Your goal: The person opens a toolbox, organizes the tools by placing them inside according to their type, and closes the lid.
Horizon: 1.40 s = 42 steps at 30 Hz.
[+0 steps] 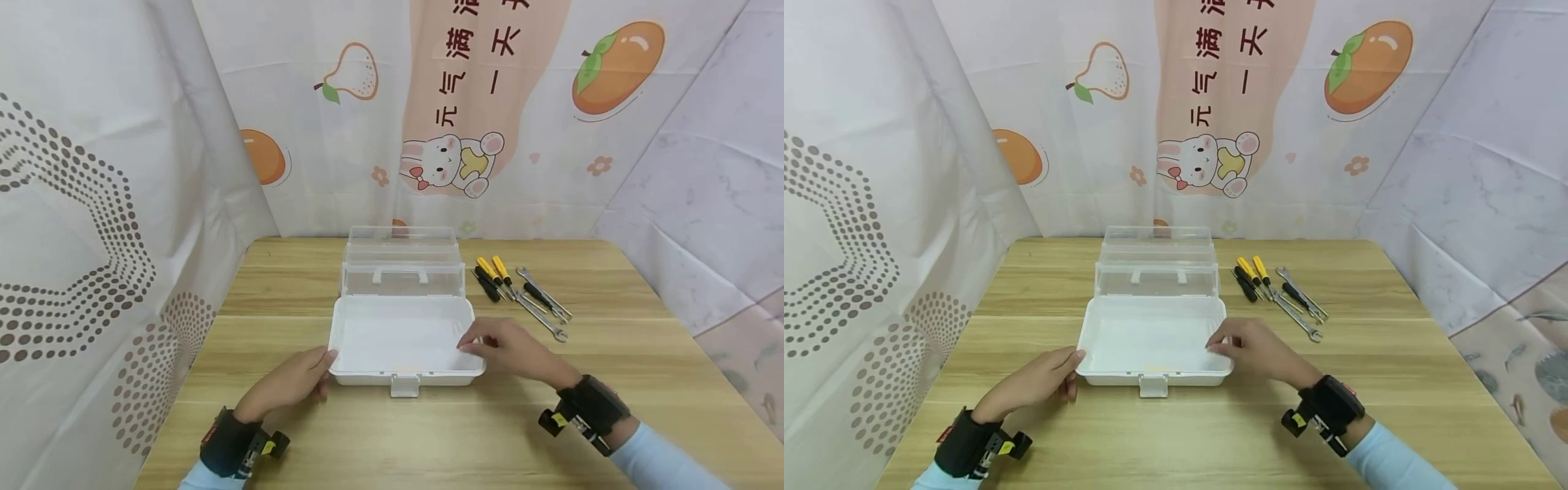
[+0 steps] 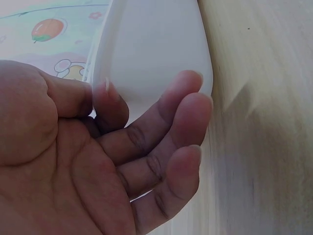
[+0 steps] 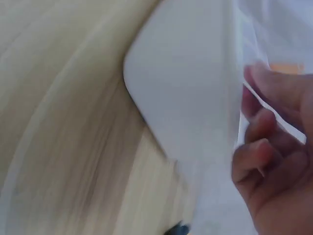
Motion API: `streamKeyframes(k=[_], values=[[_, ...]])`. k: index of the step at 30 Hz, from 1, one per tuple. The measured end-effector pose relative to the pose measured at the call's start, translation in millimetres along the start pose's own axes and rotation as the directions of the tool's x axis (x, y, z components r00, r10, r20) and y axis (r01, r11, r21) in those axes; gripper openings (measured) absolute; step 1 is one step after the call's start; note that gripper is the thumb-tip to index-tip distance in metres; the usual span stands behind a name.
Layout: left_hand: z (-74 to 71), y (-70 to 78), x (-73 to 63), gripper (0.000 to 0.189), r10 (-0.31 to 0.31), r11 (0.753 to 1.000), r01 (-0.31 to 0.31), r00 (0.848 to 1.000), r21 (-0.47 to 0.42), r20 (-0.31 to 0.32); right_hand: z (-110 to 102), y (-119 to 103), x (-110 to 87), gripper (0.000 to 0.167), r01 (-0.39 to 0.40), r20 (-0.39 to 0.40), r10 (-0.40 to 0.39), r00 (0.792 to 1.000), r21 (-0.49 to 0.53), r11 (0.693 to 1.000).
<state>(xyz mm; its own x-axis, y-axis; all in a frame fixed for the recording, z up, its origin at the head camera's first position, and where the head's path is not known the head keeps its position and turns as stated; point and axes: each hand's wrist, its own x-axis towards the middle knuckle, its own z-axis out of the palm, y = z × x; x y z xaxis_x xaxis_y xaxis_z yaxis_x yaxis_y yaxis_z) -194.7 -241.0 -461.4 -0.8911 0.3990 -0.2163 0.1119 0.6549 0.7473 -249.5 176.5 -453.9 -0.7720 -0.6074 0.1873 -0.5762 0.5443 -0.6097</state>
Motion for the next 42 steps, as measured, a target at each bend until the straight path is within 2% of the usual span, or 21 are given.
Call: streamKeyframes(k=[1, 3, 5, 7, 11, 14, 15, 17, 21, 24, 30, 35, 39, 42], values=[[0.6, 0.1, 0.6, 0.051, 0.003, 1.0, -0.003, 1.0, 0.001, 0.001, -5, 6, -2.0, 0.006, -0.063, -0.035, 0.064, 0.997, 0.02, 0.998], [1.5, 0.5, 1.7, 0.049, 0.0, 1.0, 0.0, 1.0, 0.017, -0.008, -16, 21, -4.4, 0.012, -0.206, -0.104, 0.209, 0.972, 0.036, 0.978], [0.6, 1.6, 1.9, 0.046, 0.006, 0.999, -0.005, 1.0, 0.032, -0.019, -27, 40, -4.4, 0.018, -0.336, -0.155, 0.34, 0.928, 0.053, 0.941], [-1.1, 2.2, 2.0, 0.043, -0.001, 0.999, 0.003, 0.999, 0.047, -0.037, -35, 60, -1.9, 0.022, -0.428, -0.199, 0.426, 0.883, 0.035, 0.903], [-1.5, 2.5, 3.6, 0.04, -0.018, 0.998, 0.021, 0.998, 0.055, -0.058, -46, 101, 0.4, 0.027, -0.517, -0.217, 0.531, 0.819, 0.121, 0.847], [2.5, 1.8, 5.5, 0.041, -0.019, 0.999, 0.022, 0.999, 0.05, -0.046, -51, 127, -1.3, 0.037, -0.573, -0.205, 0.604, 0.77, 0.193, 0.797], [3.9, 1.9, 5.9, 0.042, -0.016, 0.999, 0.018, 0.999, 0.047, -0.04, -52, 133, -2.1, 0.04, -0.586, -0.204, 0.615, 0.761, 0.189, 0.788], [6.5, 2.6, 6.4, 0.043, -0.01, 0.999, 0.011, 1.0, 0.037, -0.026, -54, 145, -3.5, 0.043, -0.601, -0.212, 0.616, 0.759, 0.138, 0.787], [8.0, 4.7, 6.1, 0.044, 0.002, 1.0, -0.001, 1.0, 0.024, -0.029, -55, 157, -2.1, 0.043, -0.592, -0.231, 0.587, 0.776, 0.055, 0.804], [5.9, 4.0, 4.7, 0.044, 0.005, 1.0, -0.004, 0.999, 0.021, -0.032, -54, 157, 3.6, 0.04, -0.588, -0.244, 0.576, 0.78, 0.026, 0.808], [0.1, -0.4, 3.4, 0.044, 0.0, 1.0, 0.0, 1.0, -0.006, -0.011, -52, 146, 15.4, 0.034, -0.575, -0.257, 0.533, 0.806, -0.126, 0.808], [-2.2, -0.7, 4.2, 0.044, -0.001, 1.0, 0.001, 1.0, -0.002, -0.006, -52, 140, 16.4, 0.027, -0.588, -0.259, 0.545, 0.798, -0.133, 0.798], [-2.5, -0.5, 3.0, 0.045, -0.002, 1.0, 0.002, 1.0, -0.006, 0.0, -52, 142, 10.7, 0.024, -0.549, -0.286, 0.499, 0.818, -0.129, 0.826], [-2.8, 0.2, 1.9, 0.046, -0.007, 1.0, 0.007, 1.0, -0.011, 0.008, -53, 141, 4.0, 0.021, -0.541, -0.309, 0.493, 0.813, -0.089, 0.836]])
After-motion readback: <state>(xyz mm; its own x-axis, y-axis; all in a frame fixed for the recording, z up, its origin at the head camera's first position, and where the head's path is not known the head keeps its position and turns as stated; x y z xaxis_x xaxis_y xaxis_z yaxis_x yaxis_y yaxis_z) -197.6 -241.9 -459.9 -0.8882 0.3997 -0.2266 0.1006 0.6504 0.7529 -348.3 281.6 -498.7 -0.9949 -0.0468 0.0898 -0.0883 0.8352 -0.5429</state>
